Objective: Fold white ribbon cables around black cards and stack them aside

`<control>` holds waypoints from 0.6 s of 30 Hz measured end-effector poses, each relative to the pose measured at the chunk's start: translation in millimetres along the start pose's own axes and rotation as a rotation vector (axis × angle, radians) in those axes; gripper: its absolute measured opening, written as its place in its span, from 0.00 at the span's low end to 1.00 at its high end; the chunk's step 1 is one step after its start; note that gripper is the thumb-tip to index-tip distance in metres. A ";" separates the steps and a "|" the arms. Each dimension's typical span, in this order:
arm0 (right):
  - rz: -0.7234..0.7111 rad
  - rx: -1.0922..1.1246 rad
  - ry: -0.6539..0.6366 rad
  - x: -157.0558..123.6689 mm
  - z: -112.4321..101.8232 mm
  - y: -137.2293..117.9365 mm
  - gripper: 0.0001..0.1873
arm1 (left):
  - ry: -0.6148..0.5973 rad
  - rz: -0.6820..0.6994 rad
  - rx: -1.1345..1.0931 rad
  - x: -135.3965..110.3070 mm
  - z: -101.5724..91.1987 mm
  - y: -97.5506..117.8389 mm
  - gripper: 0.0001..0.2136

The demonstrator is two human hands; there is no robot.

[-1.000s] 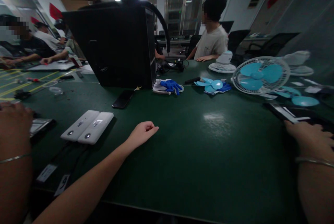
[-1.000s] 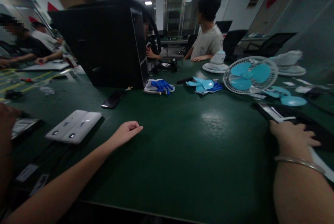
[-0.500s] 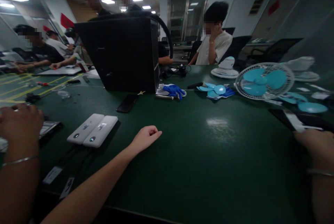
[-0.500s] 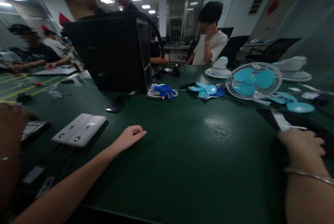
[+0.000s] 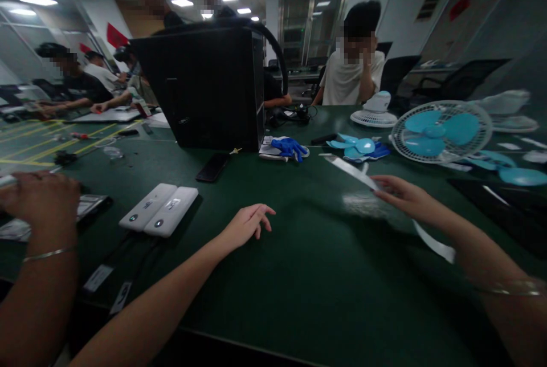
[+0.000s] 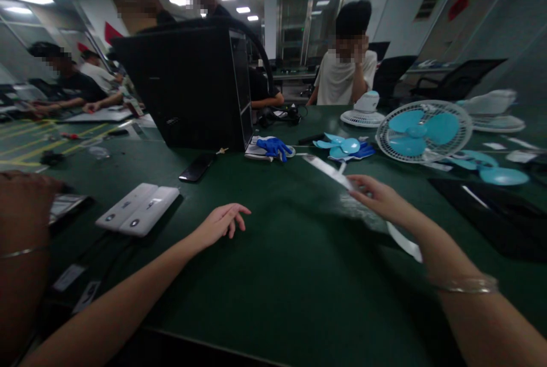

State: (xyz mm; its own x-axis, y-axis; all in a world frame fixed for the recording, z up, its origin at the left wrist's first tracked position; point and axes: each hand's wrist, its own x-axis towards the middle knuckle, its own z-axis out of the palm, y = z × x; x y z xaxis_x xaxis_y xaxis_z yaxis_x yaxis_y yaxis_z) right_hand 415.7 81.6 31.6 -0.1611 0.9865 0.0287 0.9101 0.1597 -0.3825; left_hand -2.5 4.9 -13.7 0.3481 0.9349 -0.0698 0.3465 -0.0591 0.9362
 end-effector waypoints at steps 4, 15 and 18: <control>-0.328 0.167 -0.377 -26.9 24.5 -75.1 0.30 | -0.171 -0.055 -0.227 -1.5 1.9 4.9 0.27; -0.353 0.237 -0.423 -36.6 29.6 -95.4 0.30 | -0.190 -0.259 -0.337 7.4 -2.4 -4.1 0.43; -0.352 0.247 -0.447 -38.2 29.1 -96.9 0.30 | -0.143 -0.226 -0.348 7.3 -2.1 -3.8 0.36</control>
State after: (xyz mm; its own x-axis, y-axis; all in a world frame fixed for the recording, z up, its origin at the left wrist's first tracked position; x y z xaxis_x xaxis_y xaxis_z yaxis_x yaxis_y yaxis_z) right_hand 322.6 27.4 40.7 -0.6288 0.7571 -0.1769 0.6666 0.4078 -0.6241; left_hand -3.1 12.6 -17.0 0.4233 0.8513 -0.3101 0.1218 0.2857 0.9505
